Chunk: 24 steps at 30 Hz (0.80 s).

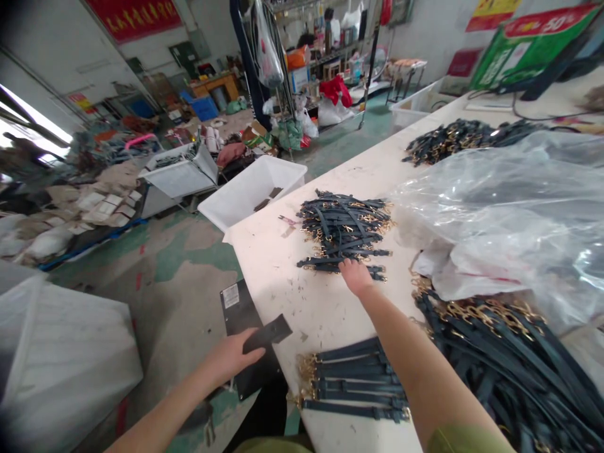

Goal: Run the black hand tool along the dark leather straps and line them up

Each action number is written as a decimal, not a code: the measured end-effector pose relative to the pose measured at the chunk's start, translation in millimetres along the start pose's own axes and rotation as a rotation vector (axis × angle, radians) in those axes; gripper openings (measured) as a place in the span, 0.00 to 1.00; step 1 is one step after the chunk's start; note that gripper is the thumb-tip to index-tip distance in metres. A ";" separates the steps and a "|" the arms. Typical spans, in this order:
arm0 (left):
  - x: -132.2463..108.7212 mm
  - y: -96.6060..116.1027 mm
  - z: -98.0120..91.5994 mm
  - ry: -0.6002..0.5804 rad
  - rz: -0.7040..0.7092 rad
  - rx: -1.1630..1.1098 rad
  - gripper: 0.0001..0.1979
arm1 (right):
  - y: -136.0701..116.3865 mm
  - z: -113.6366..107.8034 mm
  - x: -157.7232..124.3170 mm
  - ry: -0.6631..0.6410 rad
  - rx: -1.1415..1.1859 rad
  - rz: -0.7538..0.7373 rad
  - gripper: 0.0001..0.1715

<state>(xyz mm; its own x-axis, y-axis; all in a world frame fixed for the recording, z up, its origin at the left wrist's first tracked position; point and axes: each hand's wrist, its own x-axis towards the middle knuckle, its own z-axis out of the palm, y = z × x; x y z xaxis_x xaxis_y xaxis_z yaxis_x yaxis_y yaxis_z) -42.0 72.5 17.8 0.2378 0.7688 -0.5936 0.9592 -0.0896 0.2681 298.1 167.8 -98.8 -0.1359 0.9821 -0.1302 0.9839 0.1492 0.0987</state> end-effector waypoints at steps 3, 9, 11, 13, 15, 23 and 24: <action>-3.0 -2.7 1.8 0.012 0.004 0.019 0.25 | -8.2 -3.4 -26.0 0.097 -0.021 -0.170 0.12; -10.0 7.2 8.1 -0.022 0.058 0.093 0.25 | -48.5 16.4 -95.1 -0.001 0.006 -0.342 0.17; -14.9 9.7 10.1 -0.031 0.096 0.105 0.25 | -59.9 26.3 -114.7 -0.008 0.026 -0.324 0.23; -20.0 10.5 12.0 -0.039 0.120 0.121 0.26 | -68.5 32.5 -129.6 -0.013 0.059 -0.300 0.26; -22.5 11.6 14.2 -0.050 0.118 0.152 0.26 | -75.2 34.5 -138.8 -0.024 0.112 -0.264 0.27; 20.1 49.6 29.1 -0.016 0.156 0.230 0.25 | -90.8 32.1 -133.7 -0.117 0.433 0.057 0.15; 25.1 53.5 30.3 -0.013 0.149 0.237 0.25 | -90.5 32.7 -132.1 -0.119 0.462 0.074 0.15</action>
<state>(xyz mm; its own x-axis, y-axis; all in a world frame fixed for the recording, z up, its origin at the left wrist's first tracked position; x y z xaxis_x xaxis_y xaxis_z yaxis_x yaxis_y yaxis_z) 19.9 67.9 -5.7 0.3796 0.7282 -0.5706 0.9221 -0.3478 0.1696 230.7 20.8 -122.7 -0.0758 0.9643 -0.2536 0.9427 -0.0135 -0.3334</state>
